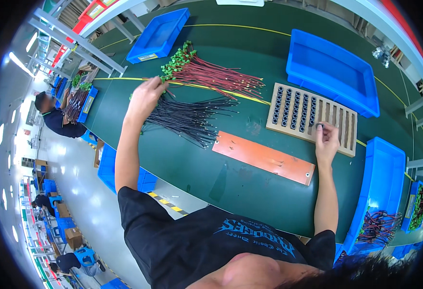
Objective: The person assembles wire harnesses by hand at a workbench. They pick up a black wire and a red wire, insert them into a green connector, and then place the finished assembly into a blue bin. This process is repeated multiple times throughout the video.
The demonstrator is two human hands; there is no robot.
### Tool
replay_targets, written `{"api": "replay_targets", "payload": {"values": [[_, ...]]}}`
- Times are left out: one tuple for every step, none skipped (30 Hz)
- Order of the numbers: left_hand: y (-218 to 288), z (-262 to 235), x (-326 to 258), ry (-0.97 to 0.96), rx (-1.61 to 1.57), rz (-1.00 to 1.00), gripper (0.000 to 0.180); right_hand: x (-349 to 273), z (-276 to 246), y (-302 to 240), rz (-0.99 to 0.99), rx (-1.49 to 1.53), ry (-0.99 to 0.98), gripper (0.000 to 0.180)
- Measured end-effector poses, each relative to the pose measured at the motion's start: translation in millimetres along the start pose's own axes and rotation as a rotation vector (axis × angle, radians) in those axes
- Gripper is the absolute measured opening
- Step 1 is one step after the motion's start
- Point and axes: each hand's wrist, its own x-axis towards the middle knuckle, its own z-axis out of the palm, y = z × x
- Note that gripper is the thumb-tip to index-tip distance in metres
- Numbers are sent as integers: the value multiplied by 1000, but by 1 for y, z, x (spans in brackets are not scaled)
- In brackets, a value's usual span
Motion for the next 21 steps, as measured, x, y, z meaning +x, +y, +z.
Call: {"api": "replay_targets", "payload": {"values": [[1,4,-7,-114,-83,-61,28,0,0,2,49,4,-1,17],[-1,12,-15,-173,-190,-89,19,-1,2,0,31,4,-8,17],[-1,21,-21,-219,-230,-95,18,-1,3,0,12,-2,-11,17],[-2,29,-25,-265,-269,-100,18,-1,4,0,-6,-9,-13,17],[-1,37,-28,-311,-309,-103,17,-1,4,2,-12,-31,-12,17],[0,44,-30,-305,-341,-94,16,-1,4,4,-16,-53,-10,17],[1,51,-31,-299,-373,-85,16,-1,3,6,-21,-76,-7,17],[3,58,-34,-298,-405,-76,16,-2,3,5,-10,-74,-14,17],[5,65,-37,-296,-437,-67,16,-1,3,4,1,-72,-20,17],[6,72,-40,-298,-450,-63,16,-1,3,3,13,-70,-26,17],[9,76,-41,-296,-454,-58,16,-1,4,2,8,-61,-28,17],[11,80,-42,-295,-459,-53,16,0,4,2,4,-52,-29,18],[11,83,-43,-294,-463,-49,16,-1,4,1,0,-42,-31,18],[11,81,-42,-289,-462,-49,12,0,4,0,9,-46,-33,18],[9,79,-41,-237,-492,-63,11,0,3,-3,18,-49,-37,17],[7,76,-40,-185,-521,-78,10,0,2,-3,28,-52,-40,17],[5,72,-40,-133,-549,-93,9,0,2,-1,17,-40,-41,17],[4,65,-37,-93,-540,-137,11,0,1,2,7,-28,-43,18],[-3,65,-39,-96,-575,-262,9,0,1,5,-3,-18,-44,19],[-6,54,-40,-52,-629,-373,9,-1,3,3,30,25,-54,20],[-8,42,-38,-4,-685,-480,9,0,2,0,62,63,-59,21]]}}
